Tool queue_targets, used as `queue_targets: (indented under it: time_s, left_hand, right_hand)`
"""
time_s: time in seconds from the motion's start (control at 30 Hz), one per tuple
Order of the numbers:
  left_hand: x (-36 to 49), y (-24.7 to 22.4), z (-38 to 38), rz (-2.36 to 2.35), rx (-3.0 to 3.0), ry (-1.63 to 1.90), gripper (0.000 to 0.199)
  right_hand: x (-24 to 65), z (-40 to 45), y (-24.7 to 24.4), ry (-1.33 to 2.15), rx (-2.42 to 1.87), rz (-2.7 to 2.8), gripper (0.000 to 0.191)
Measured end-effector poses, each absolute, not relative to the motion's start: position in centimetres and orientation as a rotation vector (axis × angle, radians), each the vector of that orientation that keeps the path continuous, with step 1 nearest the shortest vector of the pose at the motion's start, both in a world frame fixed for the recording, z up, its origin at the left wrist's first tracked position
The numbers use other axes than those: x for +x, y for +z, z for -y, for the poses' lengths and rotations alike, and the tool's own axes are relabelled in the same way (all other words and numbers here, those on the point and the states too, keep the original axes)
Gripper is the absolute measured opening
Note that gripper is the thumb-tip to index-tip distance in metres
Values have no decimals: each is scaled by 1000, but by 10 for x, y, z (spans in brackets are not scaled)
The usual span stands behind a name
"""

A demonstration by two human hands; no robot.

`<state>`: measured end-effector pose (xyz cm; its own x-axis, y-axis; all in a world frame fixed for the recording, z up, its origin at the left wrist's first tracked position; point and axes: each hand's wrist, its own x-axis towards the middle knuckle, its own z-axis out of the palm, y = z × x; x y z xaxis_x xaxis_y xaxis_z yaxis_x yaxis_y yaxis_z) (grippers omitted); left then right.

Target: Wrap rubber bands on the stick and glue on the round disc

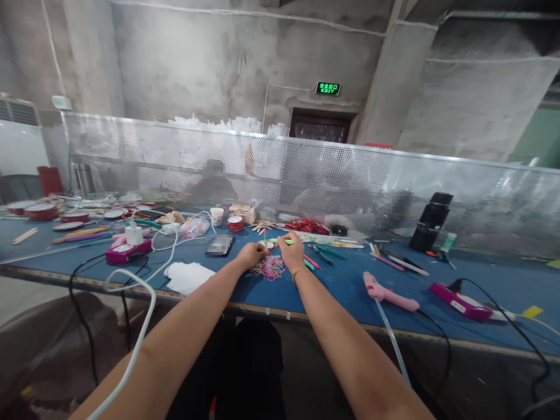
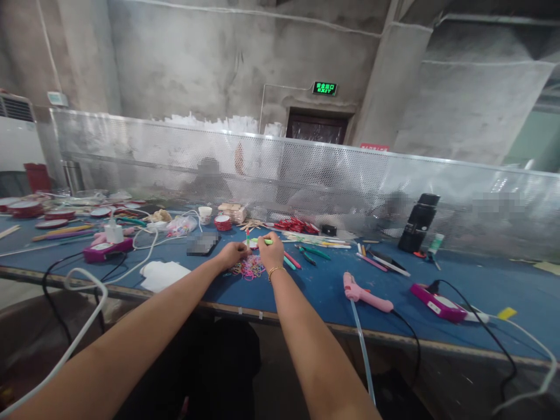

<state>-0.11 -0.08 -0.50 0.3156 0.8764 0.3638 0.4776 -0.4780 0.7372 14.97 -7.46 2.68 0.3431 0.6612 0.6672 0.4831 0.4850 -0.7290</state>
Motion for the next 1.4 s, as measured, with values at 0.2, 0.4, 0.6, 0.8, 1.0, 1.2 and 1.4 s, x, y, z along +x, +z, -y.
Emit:
queue_targets:
  time_s: [0.2, 0.4, 0.6, 0.8, 1.0, 1.2, 1.4]
  left_hand:
    - [-2, 0, 7, -1213, 2088, 1021, 37]
    - [-5, 0, 5, -1188, 2085, 1014, 36]
    - [-6, -2, 3, -1196, 2080, 998, 38]
    - [-7, -1, 5, -1227, 2098, 990, 36]
    - [-6, -2, 5, -1217, 2094, 991, 34]
    - [-6, -7, -1, -1222, 2081, 1007, 34]
    - [-6, -9, -4, -1224, 2080, 996, 35]
  right_hand:
    - [149, 75, 27, 162, -1131, 1340, 18]
    - [148, 74, 27, 186, -1106, 1317, 18]
    - [146, 76, 28, 197, -1110, 1344, 17]
    - [146, 74, 26, 198, -1103, 1355, 17]
    - [148, 71, 24, 180, -1143, 1316, 16]
    - [147, 72, 24, 234, -1098, 1356, 18]
    - [148, 72, 25, 206, -1139, 1320, 16]
